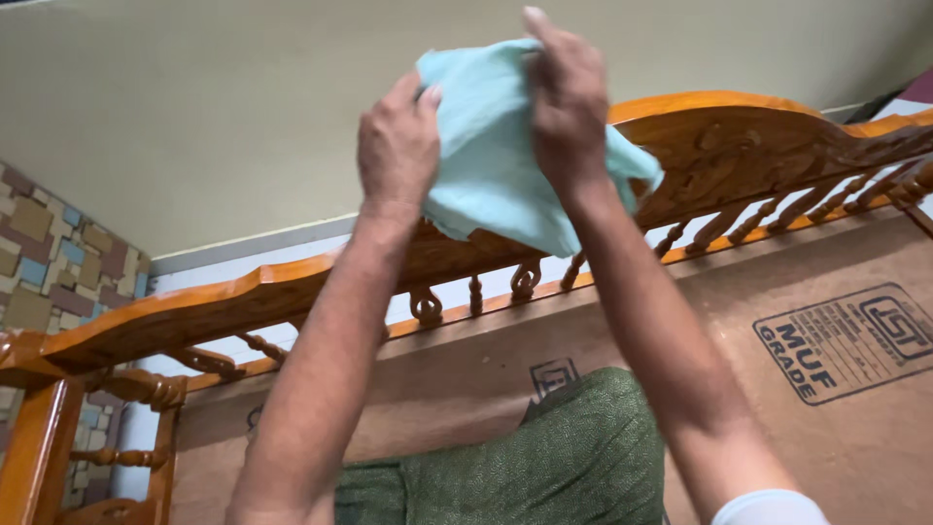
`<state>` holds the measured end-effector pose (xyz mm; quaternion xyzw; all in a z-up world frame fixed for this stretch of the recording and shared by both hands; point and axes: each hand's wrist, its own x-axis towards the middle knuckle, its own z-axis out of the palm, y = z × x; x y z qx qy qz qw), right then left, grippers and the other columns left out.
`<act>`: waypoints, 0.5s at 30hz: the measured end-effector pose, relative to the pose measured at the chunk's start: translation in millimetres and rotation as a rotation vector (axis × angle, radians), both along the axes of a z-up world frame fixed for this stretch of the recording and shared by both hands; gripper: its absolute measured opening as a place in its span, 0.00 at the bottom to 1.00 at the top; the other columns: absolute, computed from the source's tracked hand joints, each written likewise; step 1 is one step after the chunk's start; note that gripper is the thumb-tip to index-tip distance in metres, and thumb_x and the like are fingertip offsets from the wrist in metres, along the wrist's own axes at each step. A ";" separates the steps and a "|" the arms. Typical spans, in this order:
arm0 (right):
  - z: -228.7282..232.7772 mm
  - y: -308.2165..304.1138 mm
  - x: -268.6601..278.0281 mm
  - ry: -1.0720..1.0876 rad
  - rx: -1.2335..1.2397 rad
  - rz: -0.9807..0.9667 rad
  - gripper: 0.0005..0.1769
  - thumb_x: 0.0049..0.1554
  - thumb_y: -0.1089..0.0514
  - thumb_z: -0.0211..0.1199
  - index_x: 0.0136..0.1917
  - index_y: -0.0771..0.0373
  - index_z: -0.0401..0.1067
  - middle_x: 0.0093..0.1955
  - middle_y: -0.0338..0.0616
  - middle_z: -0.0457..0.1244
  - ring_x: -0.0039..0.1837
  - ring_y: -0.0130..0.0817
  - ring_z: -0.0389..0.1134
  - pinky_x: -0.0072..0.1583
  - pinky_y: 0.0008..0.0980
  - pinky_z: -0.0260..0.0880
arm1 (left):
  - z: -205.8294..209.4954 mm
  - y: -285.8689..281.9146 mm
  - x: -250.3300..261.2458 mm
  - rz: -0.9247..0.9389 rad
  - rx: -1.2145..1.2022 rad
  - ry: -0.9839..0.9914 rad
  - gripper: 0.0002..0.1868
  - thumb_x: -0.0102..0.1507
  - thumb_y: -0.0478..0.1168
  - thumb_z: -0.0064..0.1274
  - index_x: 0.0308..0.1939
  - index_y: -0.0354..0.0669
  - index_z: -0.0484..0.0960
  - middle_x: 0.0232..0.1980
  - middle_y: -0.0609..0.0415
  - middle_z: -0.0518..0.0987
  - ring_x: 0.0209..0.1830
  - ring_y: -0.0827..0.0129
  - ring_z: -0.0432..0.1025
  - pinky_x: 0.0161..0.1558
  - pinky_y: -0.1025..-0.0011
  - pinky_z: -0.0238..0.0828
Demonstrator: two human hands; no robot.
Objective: The person wipes the wooden headboard and side rails of a bed frame using a light blue cloth. They move along the length of the frame, cleaning the top rail and the vertical spindles.
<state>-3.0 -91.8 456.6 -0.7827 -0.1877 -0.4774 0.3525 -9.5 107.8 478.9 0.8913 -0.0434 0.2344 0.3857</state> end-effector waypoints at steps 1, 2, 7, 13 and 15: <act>0.8 8.3 14.6 0.103 -0.169 -0.100 0.30 0.66 0.52 0.59 0.78 0.62 0.62 0.66 0.50 0.65 0.67 0.49 0.63 0.67 0.51 0.64 | -10.8 15.7 2.2 0.045 0.056 -0.014 0.19 0.65 0.49 0.57 0.55 0.44 0.80 0.50 0.42 0.84 0.51 0.49 0.78 0.52 0.55 0.74; -2.4 17.0 25.1 0.204 -0.340 -0.198 0.41 0.58 0.46 0.64 0.78 0.69 0.60 0.63 0.55 0.64 0.62 0.55 0.62 0.59 0.58 0.61 | -22.2 30.5 5.0 0.090 0.112 -0.028 0.24 0.60 0.49 0.63 0.55 0.39 0.78 0.52 0.39 0.82 0.54 0.44 0.75 0.53 0.52 0.72; -59.8 61.9 12.8 0.093 -0.849 -0.080 0.41 0.55 0.22 0.53 0.57 0.59 0.74 0.57 0.51 0.66 0.63 0.46 0.64 0.62 0.68 0.57 | -91.1 87.0 -0.6 0.192 0.050 0.181 0.38 0.57 0.44 0.63 0.70 0.42 0.67 0.55 0.35 0.79 0.57 0.42 0.73 0.57 0.52 0.70; -92.3 139.2 -1.6 0.300 -1.008 0.001 0.49 0.50 0.15 0.54 0.49 0.66 0.74 0.45 0.54 0.67 0.51 0.47 0.67 0.55 0.47 0.63 | -125.8 121.3 -11.8 0.255 0.416 0.145 0.25 0.60 0.39 0.56 0.63 0.47 0.77 0.68 0.40 0.73 0.65 0.45 0.72 0.63 0.53 0.69; -92.9 152.3 2.5 0.327 -1.024 -0.022 0.41 0.53 0.21 0.57 0.47 0.64 0.74 0.43 0.53 0.67 0.49 0.46 0.68 0.53 0.46 0.63 | -126.0 126.3 -13.7 0.214 0.624 -0.204 0.30 0.55 0.40 0.58 0.63 0.44 0.75 0.71 0.39 0.70 0.67 0.44 0.71 0.63 0.51 0.67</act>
